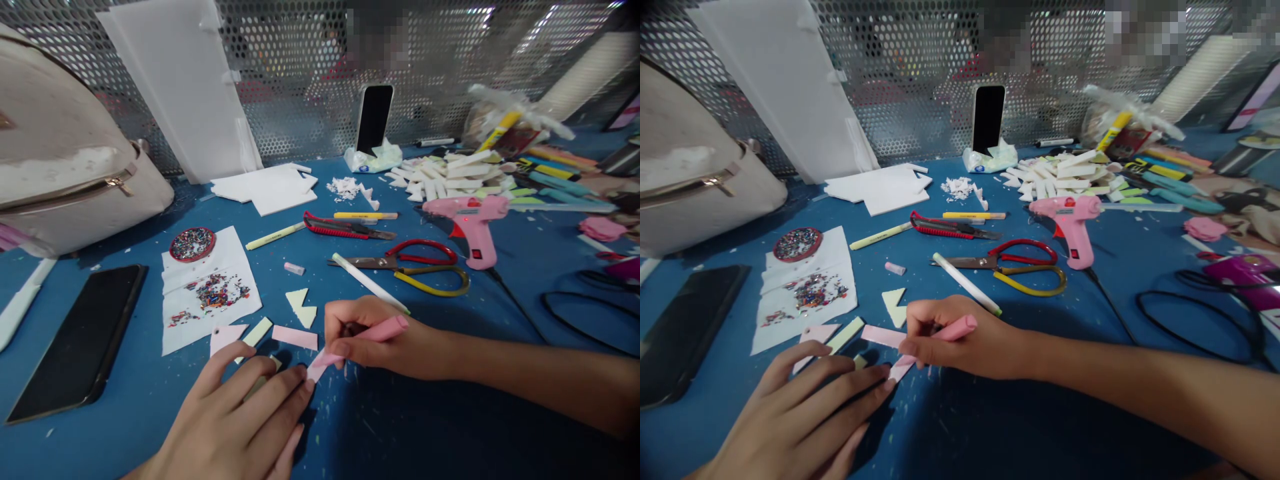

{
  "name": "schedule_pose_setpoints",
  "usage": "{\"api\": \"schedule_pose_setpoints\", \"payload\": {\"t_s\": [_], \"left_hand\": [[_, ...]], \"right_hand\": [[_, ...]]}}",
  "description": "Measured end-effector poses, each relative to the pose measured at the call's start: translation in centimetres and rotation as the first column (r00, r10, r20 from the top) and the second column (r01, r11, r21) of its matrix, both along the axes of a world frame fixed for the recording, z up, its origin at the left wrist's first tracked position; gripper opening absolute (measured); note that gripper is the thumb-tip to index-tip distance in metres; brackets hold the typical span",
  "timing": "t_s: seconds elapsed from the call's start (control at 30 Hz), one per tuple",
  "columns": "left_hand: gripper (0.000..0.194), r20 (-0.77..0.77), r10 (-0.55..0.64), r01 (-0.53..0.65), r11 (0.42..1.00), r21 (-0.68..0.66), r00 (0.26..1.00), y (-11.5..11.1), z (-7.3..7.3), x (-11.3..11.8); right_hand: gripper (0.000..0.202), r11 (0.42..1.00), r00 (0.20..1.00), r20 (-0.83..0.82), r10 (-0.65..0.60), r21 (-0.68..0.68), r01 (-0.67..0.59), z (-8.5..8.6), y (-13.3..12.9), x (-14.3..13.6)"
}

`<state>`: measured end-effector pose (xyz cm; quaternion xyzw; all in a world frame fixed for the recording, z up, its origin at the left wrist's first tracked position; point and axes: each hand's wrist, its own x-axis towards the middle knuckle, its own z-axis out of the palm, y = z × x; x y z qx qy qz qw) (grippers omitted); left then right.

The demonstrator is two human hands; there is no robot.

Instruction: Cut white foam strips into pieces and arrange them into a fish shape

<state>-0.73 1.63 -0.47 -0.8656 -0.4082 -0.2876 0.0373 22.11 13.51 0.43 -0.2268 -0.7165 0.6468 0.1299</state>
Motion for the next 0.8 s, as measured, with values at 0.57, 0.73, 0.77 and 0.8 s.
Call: {"api": "schedule_pose_setpoints", "payload": {"t_s": [0.57, 0.73, 0.77, 0.8], "left_hand": [[0.025, 0.008, -0.014, 0.014, 1.000, -0.015, 1.000, -0.09, -0.25, -0.17], [0.025, 0.014, -0.011, 0.012, 1.000, -0.021, 1.000, 0.07, -0.17, -0.07], [0.025, 0.015, -0.012, 0.012, 1.000, -0.018, 1.000, 0.11, -0.10, -0.05], [0.025, 0.016, -0.010, 0.010, 1.000, -0.016, 1.000, 0.14, -0.04, -0.03]], "right_hand": [[0.040, 0.999, 1.000, -0.013, 0.000, -0.034, -0.001, -0.25, 0.00, -0.05], [0.037, 1.000, 1.000, -0.007, -0.015, -0.004, 0.015, -0.11, -0.15, 0.07], [0.037, 1.000, 1.000, -0.004, -0.010, 0.000, 0.010, -0.10, -0.14, 0.02], [0.039, 1.000, 1.000, -0.007, -0.004, -0.004, 0.004, -0.09, -0.12, -0.04]]}}
